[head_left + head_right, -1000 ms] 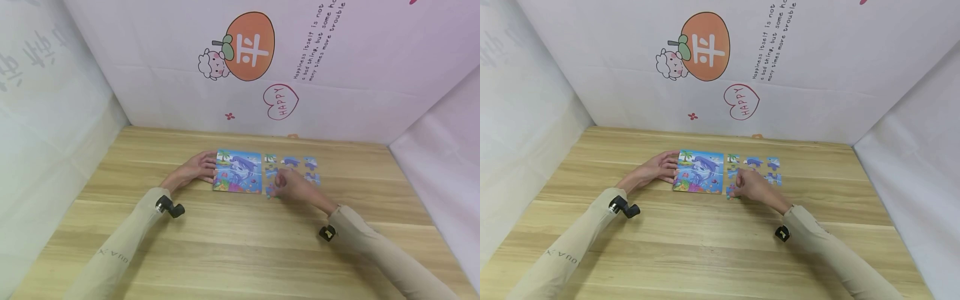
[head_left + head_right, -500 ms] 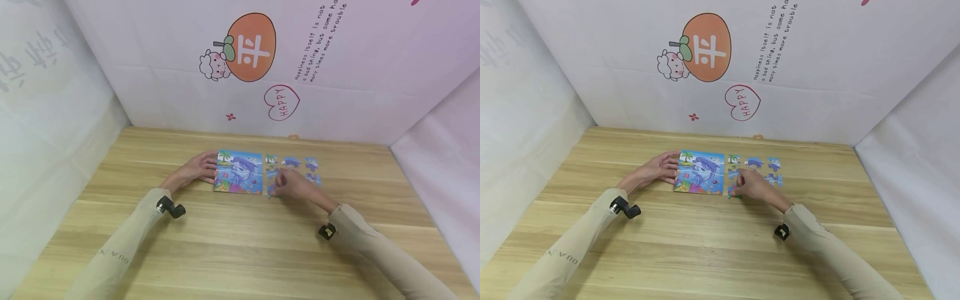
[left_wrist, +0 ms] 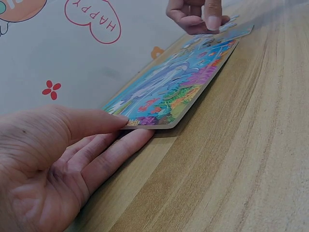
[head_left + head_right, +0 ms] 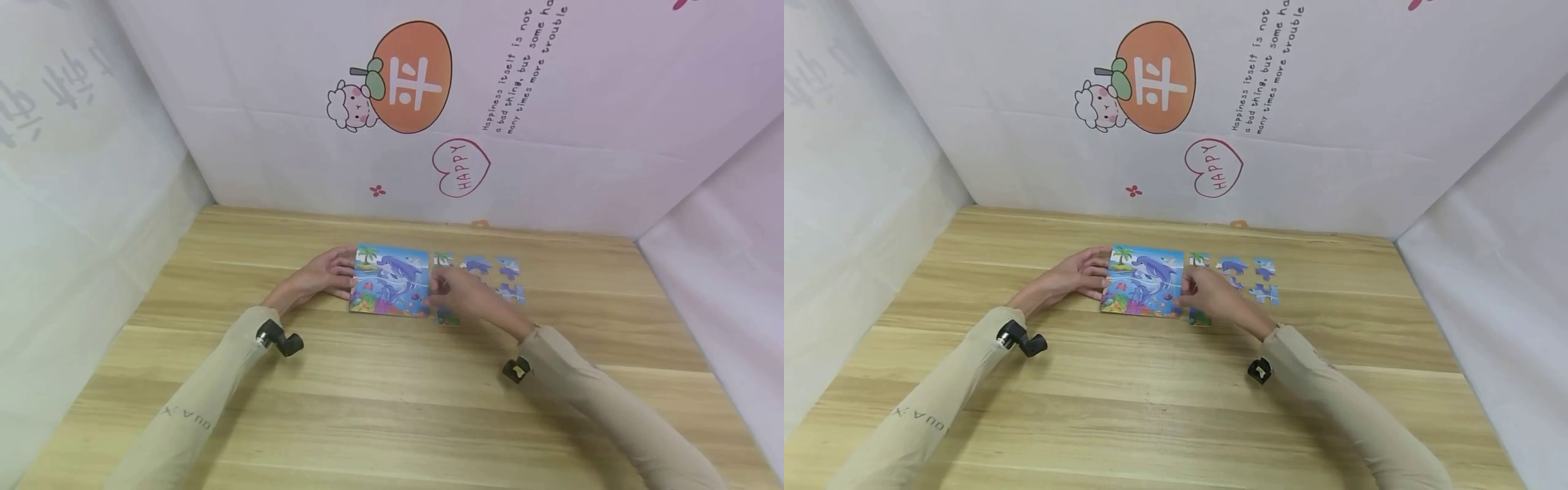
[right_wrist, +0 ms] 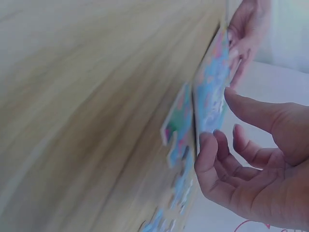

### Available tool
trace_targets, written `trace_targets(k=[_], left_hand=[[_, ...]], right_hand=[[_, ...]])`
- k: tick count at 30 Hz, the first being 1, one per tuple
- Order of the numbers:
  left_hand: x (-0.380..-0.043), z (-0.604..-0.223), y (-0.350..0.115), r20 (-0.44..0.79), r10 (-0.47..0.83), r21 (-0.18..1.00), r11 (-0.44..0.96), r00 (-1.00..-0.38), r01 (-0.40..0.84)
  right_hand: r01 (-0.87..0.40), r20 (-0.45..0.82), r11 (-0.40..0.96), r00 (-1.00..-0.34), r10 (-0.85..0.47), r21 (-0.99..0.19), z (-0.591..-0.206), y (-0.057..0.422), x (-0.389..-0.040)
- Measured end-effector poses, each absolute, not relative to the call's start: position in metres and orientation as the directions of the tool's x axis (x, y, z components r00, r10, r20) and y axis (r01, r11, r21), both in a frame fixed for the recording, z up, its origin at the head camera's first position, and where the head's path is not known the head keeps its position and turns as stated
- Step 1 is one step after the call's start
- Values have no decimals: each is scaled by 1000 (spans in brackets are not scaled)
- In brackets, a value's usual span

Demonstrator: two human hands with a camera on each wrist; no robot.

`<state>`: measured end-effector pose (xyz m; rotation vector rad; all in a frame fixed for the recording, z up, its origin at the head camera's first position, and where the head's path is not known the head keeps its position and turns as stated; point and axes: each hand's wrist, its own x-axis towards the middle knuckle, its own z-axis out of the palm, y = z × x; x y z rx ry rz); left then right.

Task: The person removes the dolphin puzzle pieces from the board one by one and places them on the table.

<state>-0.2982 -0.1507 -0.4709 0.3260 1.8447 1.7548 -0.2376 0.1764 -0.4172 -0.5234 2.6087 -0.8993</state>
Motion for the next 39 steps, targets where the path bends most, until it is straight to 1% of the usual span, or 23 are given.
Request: trace_targets(k=[7, 12, 16, 19, 26, 29, 34, 37, 39], left_hand=[[-297, -470, -151, -243, 530, 970, 121, -812, -211], [-296, -470, -151, -244, 532, 970, 118, -810, -215], [-296, -470, -151, -242, 536, 970, 114, -809, -215], [-296, -470, -151, -236, 542, 971, 112, -806, -210], [-296, -472, -150, -240, 544, 970, 106, -804, -218], [-296, -472, -150, -247, 540, 968, 105, -804, -227], [-296, -471, -151, -247, 539, 968, 111, -805, -224], [-296, -470, -151, -239, 540, 971, 111, -807, -213], [-296, -470, -151, -236, 540, 971, 110, -808, -210]], right_hand=[[-308, -113, 691, -863, -492, -654, -418, 155, -244], [-319, -134, 671, -837, -531, -669, -419, 138, -248], [-354, -136, 678, -820, -557, -645, -419, 125, -255], [-397, -127, 689, -807, -577, -607, -418, 116, -261], [-503, -201, 690, -713, -671, -520, -414, 99, -262], [-529, -203, 714, -720, -664, -458, -416, 95, -258], [-591, -151, 729, -732, -665, -344, -419, 91, -253], [-624, -127, 724, -725, -677, -295, -418, 89, -251], [-630, -126, 721, -722, -681, -287, -418, 89, -252]])
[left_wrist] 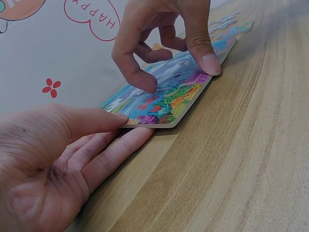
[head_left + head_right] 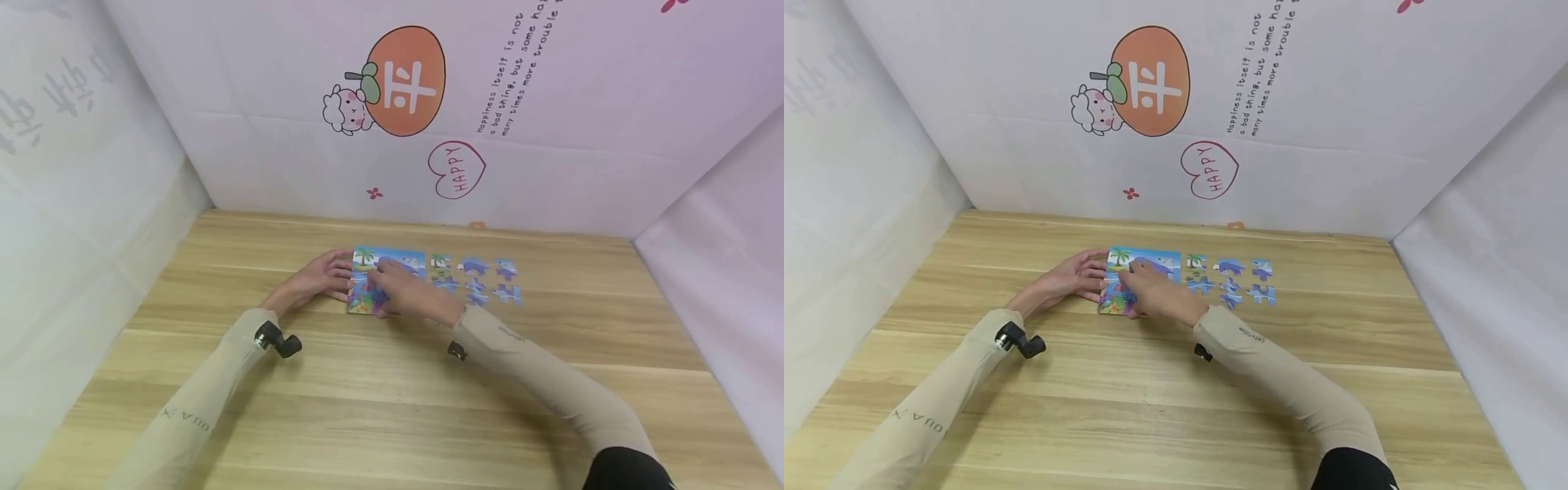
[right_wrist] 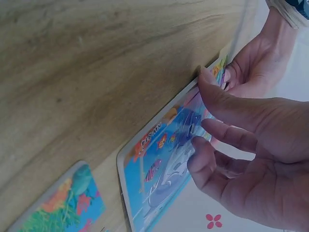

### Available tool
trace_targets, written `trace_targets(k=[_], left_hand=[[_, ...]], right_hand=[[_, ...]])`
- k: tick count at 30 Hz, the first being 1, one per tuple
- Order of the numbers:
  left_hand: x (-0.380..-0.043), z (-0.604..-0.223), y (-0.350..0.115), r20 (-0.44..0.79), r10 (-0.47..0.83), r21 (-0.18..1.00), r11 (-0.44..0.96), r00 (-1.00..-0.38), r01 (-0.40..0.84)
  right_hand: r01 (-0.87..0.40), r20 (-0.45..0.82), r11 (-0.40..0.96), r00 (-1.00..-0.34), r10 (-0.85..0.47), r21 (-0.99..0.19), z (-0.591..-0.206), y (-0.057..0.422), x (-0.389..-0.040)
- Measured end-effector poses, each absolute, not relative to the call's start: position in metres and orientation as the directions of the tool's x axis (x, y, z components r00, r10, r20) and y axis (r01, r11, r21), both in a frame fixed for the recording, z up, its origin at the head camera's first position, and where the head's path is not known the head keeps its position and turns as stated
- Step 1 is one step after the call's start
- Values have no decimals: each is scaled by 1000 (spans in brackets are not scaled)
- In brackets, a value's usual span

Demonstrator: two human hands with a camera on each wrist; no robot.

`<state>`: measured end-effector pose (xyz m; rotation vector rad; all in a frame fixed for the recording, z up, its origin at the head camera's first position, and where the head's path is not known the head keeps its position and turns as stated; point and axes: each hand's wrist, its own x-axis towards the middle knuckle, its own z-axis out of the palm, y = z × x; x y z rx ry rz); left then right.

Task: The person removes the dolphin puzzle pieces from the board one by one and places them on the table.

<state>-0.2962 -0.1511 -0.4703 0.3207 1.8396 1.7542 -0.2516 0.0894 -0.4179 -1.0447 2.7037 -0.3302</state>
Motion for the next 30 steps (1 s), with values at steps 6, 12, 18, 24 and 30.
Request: trace_targets(k=[6, 12, 18, 24, 30], left_hand=[[-297, -474, -152, -236, 543, 971, 107, -806, -213], [-298, -474, -151, -231, 545, 972, 93, -806, -216], [-298, -471, -149, -225, 546, 973, 86, -807, -214], [-299, -471, -149, -224, 552, 974, 98, -803, -204], [-298, -472, -149, -230, 545, 973, 98, -806, -210]], right_hand=[[-567, -165, 705, -718, -676, -426, -423, 92, -260], [-500, -191, 689, -720, -668, -525, -426, 95, -270], [-462, -217, 699, -728, -651, -546, -426, 97, -272], [-449, -199, 697, -744, -638, -559, -429, 99, -271], [-457, -162, 698, -762, -627, -552, -432, 101, -267]])
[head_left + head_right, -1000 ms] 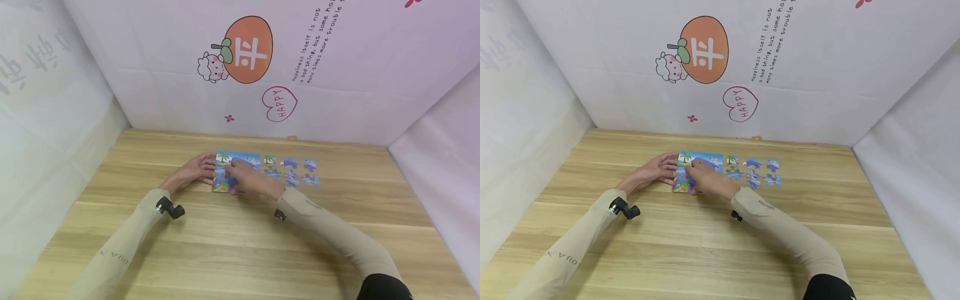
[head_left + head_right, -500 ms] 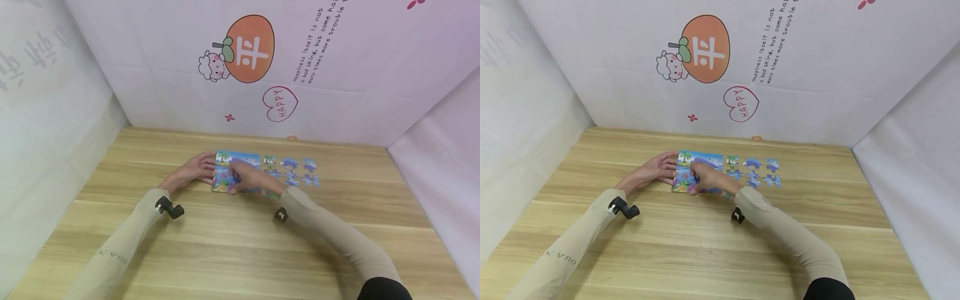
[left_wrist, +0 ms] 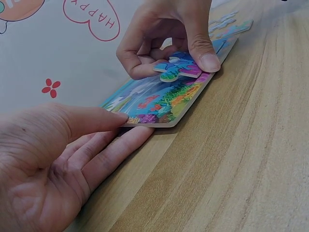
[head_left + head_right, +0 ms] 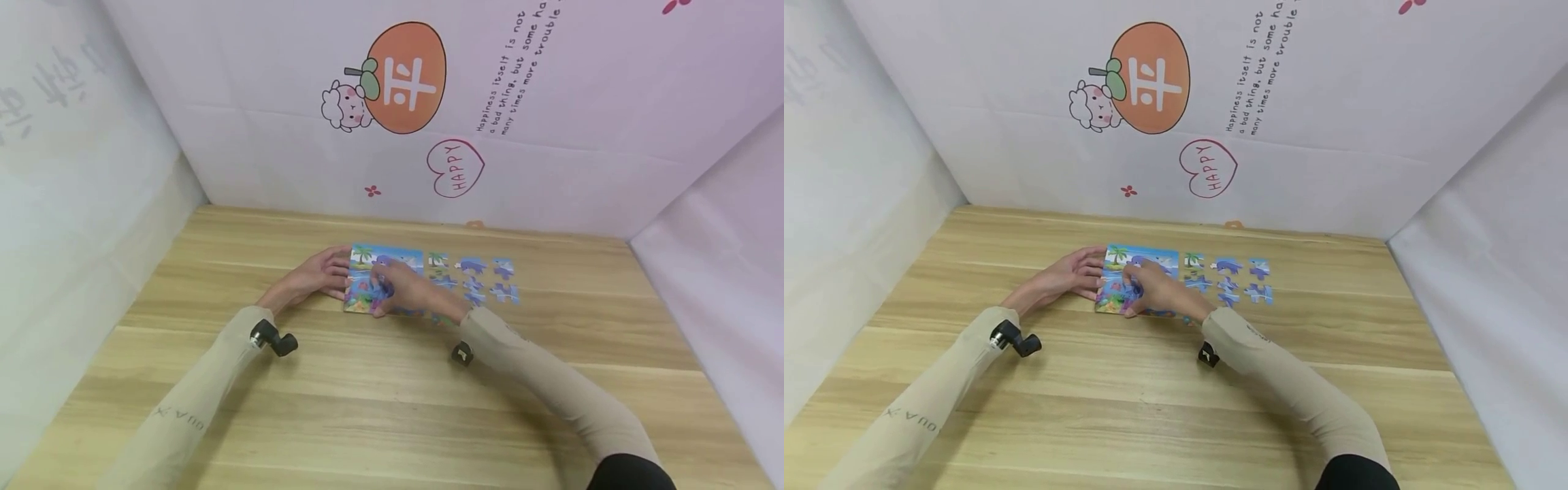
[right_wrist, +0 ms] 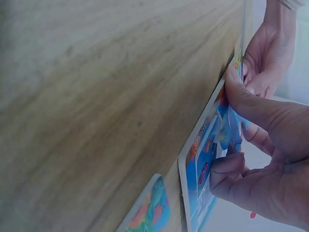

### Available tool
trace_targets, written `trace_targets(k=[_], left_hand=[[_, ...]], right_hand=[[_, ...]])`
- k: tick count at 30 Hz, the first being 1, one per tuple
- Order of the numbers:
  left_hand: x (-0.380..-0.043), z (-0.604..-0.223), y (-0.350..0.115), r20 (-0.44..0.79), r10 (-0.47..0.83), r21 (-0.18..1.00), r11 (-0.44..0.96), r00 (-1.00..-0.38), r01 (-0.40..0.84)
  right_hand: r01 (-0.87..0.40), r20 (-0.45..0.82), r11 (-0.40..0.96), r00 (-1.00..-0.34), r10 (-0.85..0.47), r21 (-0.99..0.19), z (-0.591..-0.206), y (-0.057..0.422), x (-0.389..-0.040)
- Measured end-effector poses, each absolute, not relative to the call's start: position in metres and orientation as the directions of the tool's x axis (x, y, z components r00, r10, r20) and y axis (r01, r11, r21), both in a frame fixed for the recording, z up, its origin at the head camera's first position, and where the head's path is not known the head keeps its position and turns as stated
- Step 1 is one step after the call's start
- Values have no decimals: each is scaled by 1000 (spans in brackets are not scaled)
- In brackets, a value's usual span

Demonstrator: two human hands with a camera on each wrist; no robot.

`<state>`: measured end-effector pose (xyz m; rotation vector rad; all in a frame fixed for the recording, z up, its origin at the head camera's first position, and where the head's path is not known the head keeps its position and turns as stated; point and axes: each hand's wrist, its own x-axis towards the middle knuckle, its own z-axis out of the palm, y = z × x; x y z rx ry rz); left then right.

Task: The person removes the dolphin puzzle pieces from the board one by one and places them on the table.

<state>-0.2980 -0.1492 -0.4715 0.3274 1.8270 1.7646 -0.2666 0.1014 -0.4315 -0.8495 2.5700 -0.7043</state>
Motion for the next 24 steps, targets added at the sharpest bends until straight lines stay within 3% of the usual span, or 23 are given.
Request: trace_targets(k=[6, 16, 24], left_hand=[[-298, -475, -147, -228, 563, 973, 98, -795, -210], [-299, -473, -146, -215, 545, 976, 85, -810, -202], [-297, -470, -149, -241, 525, 971, 123, -816, -207]], right_hand=[[-414, -189, 685, -759, -623, -599, -432, 105, -265], [-503, -147, 640, -709, -690, -581, -422, 110, -261], [-467, -174, 645, -713, -680, -605, -421, 110, -261]])
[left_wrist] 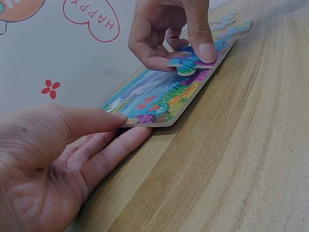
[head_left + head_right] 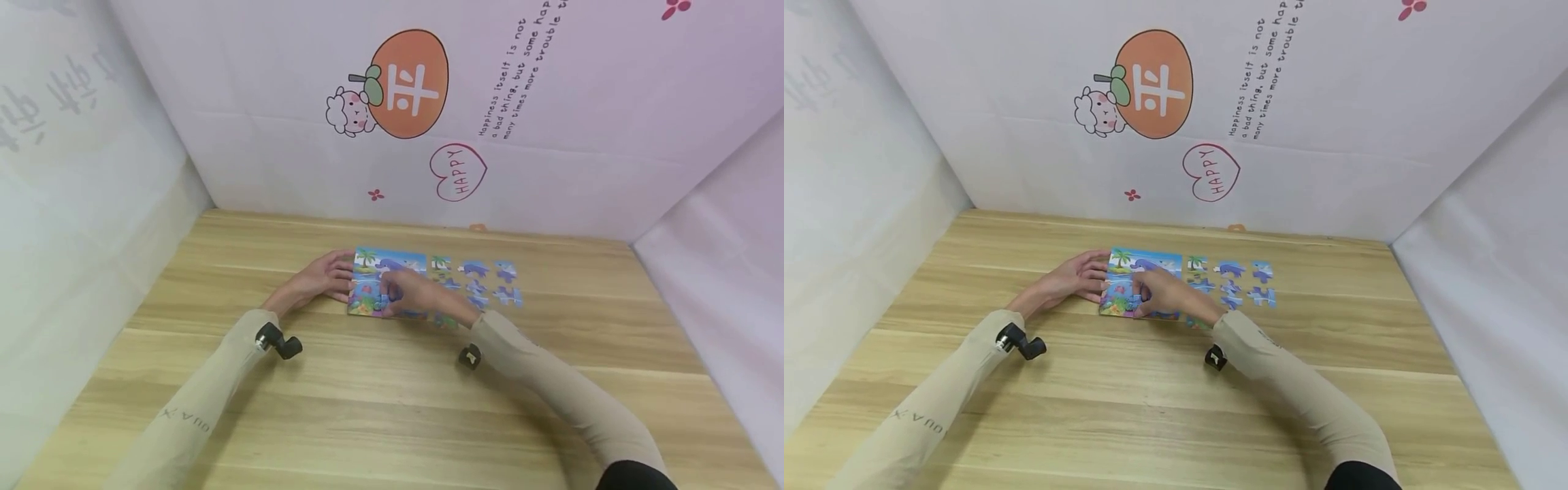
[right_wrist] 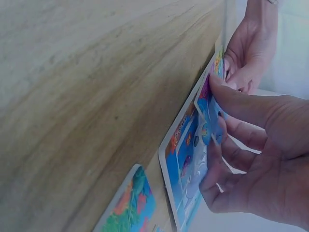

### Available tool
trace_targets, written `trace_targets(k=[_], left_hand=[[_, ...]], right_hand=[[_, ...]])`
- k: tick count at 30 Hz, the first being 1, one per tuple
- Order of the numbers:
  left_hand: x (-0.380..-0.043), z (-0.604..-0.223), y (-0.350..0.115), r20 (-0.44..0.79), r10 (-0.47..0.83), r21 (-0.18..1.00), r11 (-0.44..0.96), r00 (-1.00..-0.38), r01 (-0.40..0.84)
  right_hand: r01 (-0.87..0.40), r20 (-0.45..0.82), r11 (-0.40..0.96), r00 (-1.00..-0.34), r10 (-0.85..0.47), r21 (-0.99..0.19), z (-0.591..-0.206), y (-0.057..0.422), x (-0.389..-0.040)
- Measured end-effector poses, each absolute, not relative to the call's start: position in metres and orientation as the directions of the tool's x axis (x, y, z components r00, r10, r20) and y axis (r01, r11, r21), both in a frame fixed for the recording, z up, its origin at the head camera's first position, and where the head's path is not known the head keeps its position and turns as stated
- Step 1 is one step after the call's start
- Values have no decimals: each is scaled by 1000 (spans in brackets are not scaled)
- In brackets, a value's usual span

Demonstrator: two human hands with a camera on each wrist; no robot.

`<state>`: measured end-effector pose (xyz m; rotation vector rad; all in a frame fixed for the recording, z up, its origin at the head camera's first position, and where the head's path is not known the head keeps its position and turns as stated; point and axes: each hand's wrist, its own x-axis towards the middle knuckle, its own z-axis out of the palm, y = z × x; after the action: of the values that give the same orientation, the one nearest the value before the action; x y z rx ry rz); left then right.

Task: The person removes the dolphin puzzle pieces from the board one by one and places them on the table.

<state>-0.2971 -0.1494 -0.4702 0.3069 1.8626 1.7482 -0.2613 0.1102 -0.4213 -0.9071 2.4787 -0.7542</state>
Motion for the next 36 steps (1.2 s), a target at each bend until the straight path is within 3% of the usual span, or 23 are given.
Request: trace_targets(k=[13, 21, 29, 36], left_hand=[[-295, -472, -147, -243, 532, 970, 111, -811, -218], [-296, -471, -151, -233, 538, 972, 100, -810, -213], [-296, -470, -150, -233, 532, 972, 111, -814, -205], [-296, -471, -150, -230, 531, 973, 102, -816, -207]], right_hand=[[-376, -202, 609, -712, -672, -698, -416, 144, -267], [-268, -242, 524, -660, -711, -809, -410, 163, -272], [-318, -205, 475, -612, -764, -820, -407, 188, -276], [-383, -220, 541, -627, -748, -749, -400, 219, -279]])
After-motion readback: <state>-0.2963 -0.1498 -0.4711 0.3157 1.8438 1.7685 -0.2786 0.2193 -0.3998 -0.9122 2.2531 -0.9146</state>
